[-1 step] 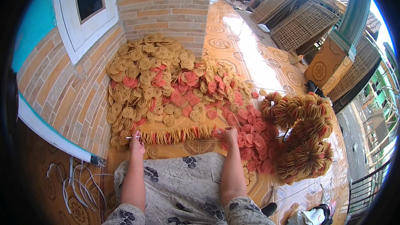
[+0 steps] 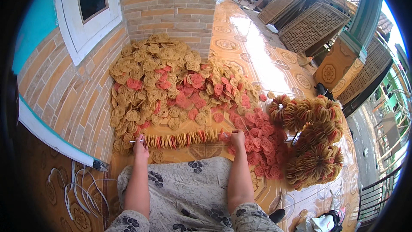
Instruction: The person sits on a tiled floor and repeatedly picks up small, pre-formed circular items in yellow and pink. They insert a thin stick into each item and place the assembled unit into a growing vertical bundle. The process is repeated continuously throughout the clip.
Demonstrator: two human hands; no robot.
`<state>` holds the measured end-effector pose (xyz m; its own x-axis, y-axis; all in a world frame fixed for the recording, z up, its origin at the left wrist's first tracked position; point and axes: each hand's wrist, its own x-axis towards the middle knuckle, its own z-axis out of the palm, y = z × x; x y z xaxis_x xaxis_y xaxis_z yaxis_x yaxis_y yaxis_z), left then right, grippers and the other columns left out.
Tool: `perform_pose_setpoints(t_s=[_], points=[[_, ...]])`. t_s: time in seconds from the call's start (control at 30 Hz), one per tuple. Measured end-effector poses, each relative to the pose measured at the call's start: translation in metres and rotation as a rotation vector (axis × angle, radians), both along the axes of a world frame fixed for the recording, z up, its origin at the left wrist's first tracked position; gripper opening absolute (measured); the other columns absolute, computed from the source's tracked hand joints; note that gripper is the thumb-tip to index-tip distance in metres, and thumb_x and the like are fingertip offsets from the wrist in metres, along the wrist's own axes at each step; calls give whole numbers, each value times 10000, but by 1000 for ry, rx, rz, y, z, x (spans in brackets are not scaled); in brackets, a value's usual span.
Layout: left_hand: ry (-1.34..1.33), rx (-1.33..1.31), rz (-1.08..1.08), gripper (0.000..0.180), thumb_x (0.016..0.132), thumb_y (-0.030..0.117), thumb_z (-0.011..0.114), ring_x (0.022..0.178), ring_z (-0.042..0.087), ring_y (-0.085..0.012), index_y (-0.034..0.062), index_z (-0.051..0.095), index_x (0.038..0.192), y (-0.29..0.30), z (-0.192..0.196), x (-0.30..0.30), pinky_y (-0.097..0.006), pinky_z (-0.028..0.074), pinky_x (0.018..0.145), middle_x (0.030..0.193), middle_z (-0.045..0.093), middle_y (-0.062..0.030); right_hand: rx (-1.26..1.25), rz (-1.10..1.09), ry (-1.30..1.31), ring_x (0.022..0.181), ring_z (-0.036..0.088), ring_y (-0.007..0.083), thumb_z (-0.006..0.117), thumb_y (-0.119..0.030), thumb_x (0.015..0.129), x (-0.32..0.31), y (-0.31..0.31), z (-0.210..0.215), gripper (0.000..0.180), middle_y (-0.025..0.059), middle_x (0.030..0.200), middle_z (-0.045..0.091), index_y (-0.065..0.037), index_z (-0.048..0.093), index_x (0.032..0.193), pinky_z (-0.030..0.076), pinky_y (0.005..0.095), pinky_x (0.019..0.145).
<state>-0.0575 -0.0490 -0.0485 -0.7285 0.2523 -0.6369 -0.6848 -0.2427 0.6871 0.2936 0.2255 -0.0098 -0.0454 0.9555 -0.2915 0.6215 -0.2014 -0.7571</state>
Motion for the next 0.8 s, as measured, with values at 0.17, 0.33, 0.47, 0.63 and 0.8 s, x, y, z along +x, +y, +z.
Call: perform_pose_setpoints(t_s=[0.17, 0.33, 0.47, 0.63, 0.8], points=[[-7, -9, -1, 257, 978, 364, 481, 735, 482, -5, 239, 658, 1115, 0, 1, -1, -206, 294, 646, 1010, 636, 141, 332, 249, -454, 931, 620, 365, 655, -106, 762, 5, 1, -13, 229, 240, 966, 653, -2, 675, 965, 493, 386, 846], [-17, 23, 8, 268, 976, 377, 475, 721, 468, -6, 240, 661, 1113, 0, 0, 0, -206, 282, 636, 1021, 633, 140, 226, 250, -290, 1026, 572, 376, 702, -131, 752, 4, 7, -18, 310, 250, 1038, 598, -11, 632, 1029, 482, 396, 877], [-3, 60, 11, 246, 964, 375, 498, 728, 471, -5, 246, 663, 1095, -1, -2, -1, -207, 275, 629, 1023, 633, 139, 393, 325, -314, 902, 609, 344, 757, -129, 736, 1, -1, -15, 352, 192, 887, 604, -6, 573, 1011, 488, 399, 829], [-1, 18, 25, 212, 944, 366, 531, 736, 478, -5, 254, 661, 1070, 0, -5, -2, -214, 276, 615, 1015, 634, 137, 160, 310, -91, 646, 585, 192, 774, -155, 761, 0, 5, -8, 311, 99, 793, 588, -24, 517, 875, 505, 335, 632], [4, 37, 9, 222, 953, 370, 513, 740, 480, -7, 256, 659, 1075, 0, -7, -3, -214, 275, 615, 1006, 636, 135, 27, 297, 114, 658, 582, 187, 718, -232, 805, 0, 11, 1, 325, 110, 828, 610, 0, 528, 930, 492, 328, 606]])
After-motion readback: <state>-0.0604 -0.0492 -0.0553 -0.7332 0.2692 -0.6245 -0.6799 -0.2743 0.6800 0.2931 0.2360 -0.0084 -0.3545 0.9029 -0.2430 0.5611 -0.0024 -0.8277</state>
